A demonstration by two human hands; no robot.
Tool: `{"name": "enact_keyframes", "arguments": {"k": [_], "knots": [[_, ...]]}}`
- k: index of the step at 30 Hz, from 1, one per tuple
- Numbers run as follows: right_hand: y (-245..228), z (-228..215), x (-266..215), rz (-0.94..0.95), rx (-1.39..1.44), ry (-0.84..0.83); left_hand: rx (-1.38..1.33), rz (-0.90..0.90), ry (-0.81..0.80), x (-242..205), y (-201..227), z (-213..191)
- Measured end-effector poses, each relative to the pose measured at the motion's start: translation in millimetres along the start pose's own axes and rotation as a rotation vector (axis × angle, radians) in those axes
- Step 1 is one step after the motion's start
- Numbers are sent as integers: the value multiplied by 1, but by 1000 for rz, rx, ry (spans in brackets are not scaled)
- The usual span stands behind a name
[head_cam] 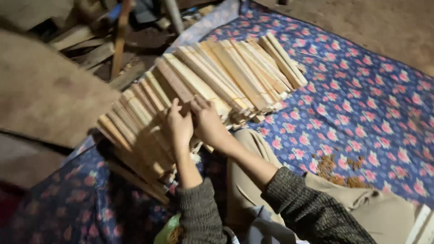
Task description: Tying rubber bands around wooden slats to bundle or mark them.
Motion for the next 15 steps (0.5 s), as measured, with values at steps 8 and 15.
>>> {"name": "enact_keyframes", "arguments": {"k": [8,15], "knots": [[-3,-122,-125,299,430,304,-4,529,43,-157,130,18],[46,-193,-356,807,166,595,-119,697,-861,-308,169,162]]}}
Point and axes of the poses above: each hand's wrist, its own x-axis towards the middle knuckle, its own z-axis out of the palm, y = z × x, the point moved 1 cm from there along x, towards the middle knuckle, and after that the axes turned 7 degrees about x, right-handed, at the moved point
